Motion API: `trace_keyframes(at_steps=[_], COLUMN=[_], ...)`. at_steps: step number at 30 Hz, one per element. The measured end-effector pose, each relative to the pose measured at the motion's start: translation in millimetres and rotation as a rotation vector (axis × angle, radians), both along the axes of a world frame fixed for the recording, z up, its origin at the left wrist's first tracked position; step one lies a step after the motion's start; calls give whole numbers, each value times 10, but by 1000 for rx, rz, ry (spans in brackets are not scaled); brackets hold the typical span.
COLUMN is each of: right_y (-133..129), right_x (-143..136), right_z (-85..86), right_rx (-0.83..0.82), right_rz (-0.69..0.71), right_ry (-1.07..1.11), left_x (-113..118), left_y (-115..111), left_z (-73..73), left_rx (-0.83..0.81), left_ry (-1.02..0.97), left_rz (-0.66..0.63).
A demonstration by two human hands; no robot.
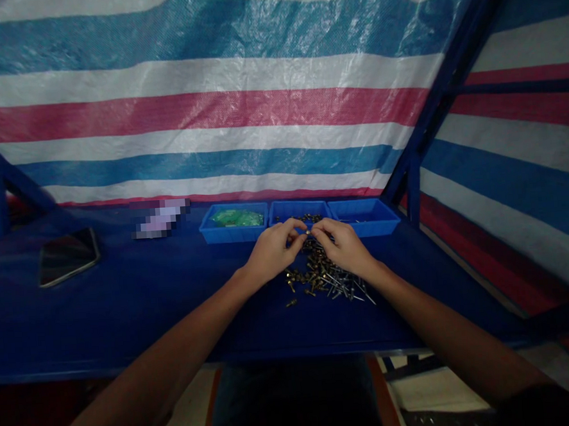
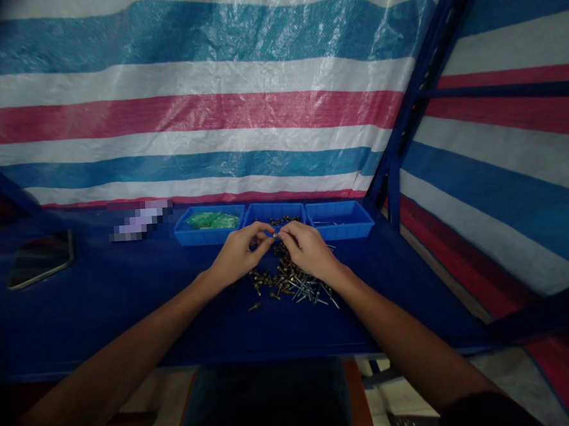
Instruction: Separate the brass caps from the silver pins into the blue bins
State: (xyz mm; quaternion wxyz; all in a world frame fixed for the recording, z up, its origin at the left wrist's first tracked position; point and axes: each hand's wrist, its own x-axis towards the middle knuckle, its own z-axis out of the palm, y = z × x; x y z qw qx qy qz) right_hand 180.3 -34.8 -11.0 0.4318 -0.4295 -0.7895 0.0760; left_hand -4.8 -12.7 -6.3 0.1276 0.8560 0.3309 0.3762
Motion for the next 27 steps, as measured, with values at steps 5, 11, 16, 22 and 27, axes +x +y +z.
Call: trace_keyframes(at_steps=[5, 11, 16, 22, 27], right_y=[-11, -15, -7, 0, -7], right_x=[-4, -18, -27, -19, -17], right_z=[17, -21, -32, -12, -8], right_rx=[-46, -74, -43, -19, -39], right_rz=[-12, -11, -42, -28, -13], right_ry=[-4, 15, 14, -2, -15], left_x=[1, -5, 13, 27, 25], left_y=[-10, 7, 4, -2, -13], left_z=[3, 8, -22, -66, -44], left_rx=[18, -30, -118, -101, -73], left_ry=[22, 10, -17, -21, -30], left_rz=[-10, 33, 18, -17, -25])
